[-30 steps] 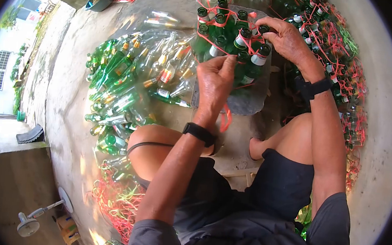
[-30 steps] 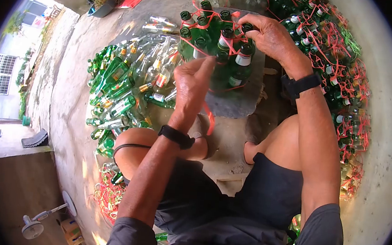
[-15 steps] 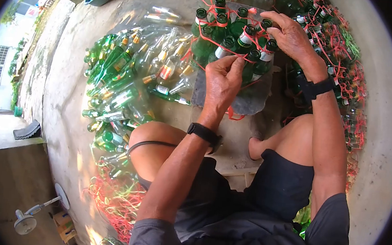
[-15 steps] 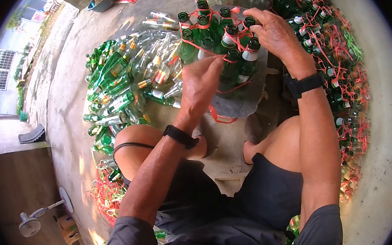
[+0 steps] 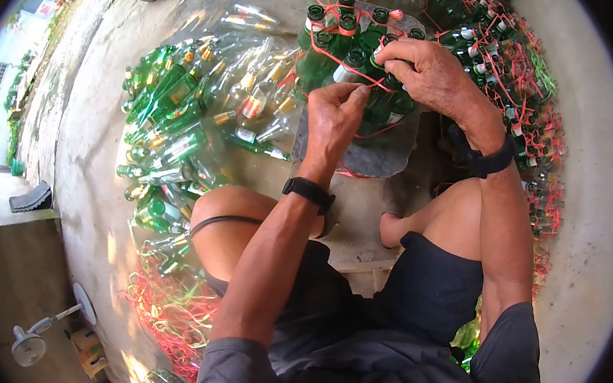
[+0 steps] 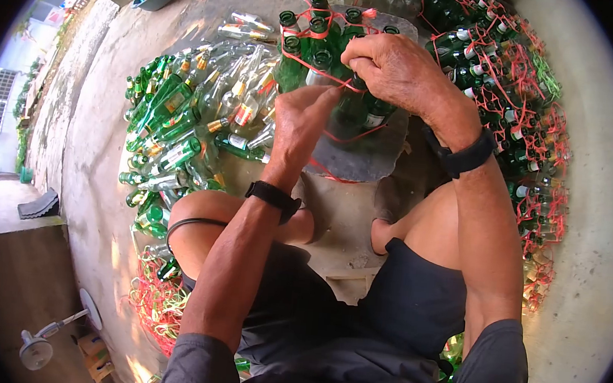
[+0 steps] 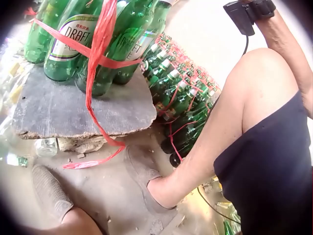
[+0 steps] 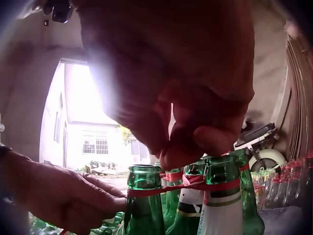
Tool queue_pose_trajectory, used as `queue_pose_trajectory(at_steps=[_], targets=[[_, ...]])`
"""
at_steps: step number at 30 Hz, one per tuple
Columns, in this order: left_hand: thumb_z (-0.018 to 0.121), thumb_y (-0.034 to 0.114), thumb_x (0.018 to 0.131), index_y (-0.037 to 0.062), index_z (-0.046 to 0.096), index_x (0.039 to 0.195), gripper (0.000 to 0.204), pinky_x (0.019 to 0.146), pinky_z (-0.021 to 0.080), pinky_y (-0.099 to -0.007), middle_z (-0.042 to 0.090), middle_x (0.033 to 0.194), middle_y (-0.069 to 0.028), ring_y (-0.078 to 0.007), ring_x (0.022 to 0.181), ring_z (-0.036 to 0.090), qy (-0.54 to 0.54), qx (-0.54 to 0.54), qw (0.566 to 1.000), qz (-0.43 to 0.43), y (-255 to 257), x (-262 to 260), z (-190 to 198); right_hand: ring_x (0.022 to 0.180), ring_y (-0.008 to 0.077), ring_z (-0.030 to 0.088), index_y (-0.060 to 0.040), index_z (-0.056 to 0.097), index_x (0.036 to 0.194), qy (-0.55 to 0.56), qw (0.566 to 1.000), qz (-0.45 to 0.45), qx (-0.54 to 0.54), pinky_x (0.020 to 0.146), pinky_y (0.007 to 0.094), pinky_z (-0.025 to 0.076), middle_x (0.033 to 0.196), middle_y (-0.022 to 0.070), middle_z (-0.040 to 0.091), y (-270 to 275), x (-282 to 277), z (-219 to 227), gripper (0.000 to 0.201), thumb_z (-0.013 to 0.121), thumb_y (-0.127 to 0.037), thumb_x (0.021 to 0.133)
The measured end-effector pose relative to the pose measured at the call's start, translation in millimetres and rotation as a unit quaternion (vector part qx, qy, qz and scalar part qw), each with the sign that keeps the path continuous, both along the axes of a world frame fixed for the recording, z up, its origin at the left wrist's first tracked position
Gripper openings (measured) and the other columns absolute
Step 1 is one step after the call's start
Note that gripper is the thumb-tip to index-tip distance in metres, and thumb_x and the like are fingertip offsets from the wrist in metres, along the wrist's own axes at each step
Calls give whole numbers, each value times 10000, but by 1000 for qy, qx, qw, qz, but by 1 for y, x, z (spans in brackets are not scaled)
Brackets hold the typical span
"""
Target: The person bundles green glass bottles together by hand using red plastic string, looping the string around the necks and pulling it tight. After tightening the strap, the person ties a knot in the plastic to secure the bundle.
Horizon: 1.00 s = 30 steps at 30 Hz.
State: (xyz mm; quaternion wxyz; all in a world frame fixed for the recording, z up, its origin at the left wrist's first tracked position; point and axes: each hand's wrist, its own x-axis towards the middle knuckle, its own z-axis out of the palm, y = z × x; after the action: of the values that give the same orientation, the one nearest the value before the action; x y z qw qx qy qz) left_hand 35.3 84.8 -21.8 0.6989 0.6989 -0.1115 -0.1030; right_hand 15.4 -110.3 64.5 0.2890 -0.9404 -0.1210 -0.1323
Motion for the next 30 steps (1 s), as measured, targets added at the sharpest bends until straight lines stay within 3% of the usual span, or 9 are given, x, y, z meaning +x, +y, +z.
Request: queue_pose_trajectory(at_steps=[2,5,7,17,20,22,23,25,30], targets=[[754,196,971,-99,786,998,298,584,480,-319,673,680,-28,-81,641,565,6,4,1000,10,-2,3,-4,759,309,729,-49,752,1030,-10,1000,6,-23,687,411,565,800,133,725,2,0,4,221,578,-179,991],[780,238,935,-81,800,957,320,617,520,-351,716,679,-101,-127,634,636,-2,51,998,43,-6,6,-5,597,191,658,-50,749,1056,270,957,-25,106,564,343,528,691,45,626,18,-3,26,273,516,-189,1021],[807,250,938,-95,786,894,348,560,445,-285,657,703,8,-63,650,532,-1,50,997,55,-9,7,-7,516,98,561,-45,731,1089,314,942,6,116,471,295,465,672,-19,526,17,1,20,298,488,-203,1022],[814,310,922,-93,710,727,460,511,398,-356,561,563,-29,-69,583,462,-19,114,988,102,-15,7,0,444,115,580,-34,692,1163,409,911,49,0,400,284,484,750,4,561,11,25,30,297,469,-145,1002],[794,351,926,-88,708,737,486,531,424,-397,572,550,-81,-101,567,472,-22,118,986,114,-16,5,1,505,244,632,-24,694,1102,396,916,51,-42,467,394,522,721,95,643,10,27,29,321,458,-165,936],[765,377,936,-69,749,787,471,577,469,-427,633,585,-141,-161,558,551,-46,150,981,115,-15,5,3,691,376,695,-3,689,1020,182,951,150,-203,647,485,566,812,187,694,6,32,19,270,484,-158,934],[765,377,936,-69,749,787,471,577,469,-427,633,585,-141,-161,558,551,-45,148,981,116,-15,4,4,691,376,695,-3,689,1020,182,950,150,-205,647,485,566,812,187,694,1,31,17,270,484,-158,934],[756,348,924,27,832,926,330,731,573,-476,746,772,-227,-402,764,757,-5,151,983,108,-16,3,7,887,445,687,-7,681,951,121,952,135,-249,805,530,545,880,235,694,11,23,32,226,512,-157,937],[741,346,940,9,818,907,347,734,573,-478,747,774,-220,-403,759,755,-2,137,986,96,-18,1,11,908,436,673,-37,665,919,127,932,153,-302,811,539,534,908,203,679,4,30,43,168,533,-138,940]])
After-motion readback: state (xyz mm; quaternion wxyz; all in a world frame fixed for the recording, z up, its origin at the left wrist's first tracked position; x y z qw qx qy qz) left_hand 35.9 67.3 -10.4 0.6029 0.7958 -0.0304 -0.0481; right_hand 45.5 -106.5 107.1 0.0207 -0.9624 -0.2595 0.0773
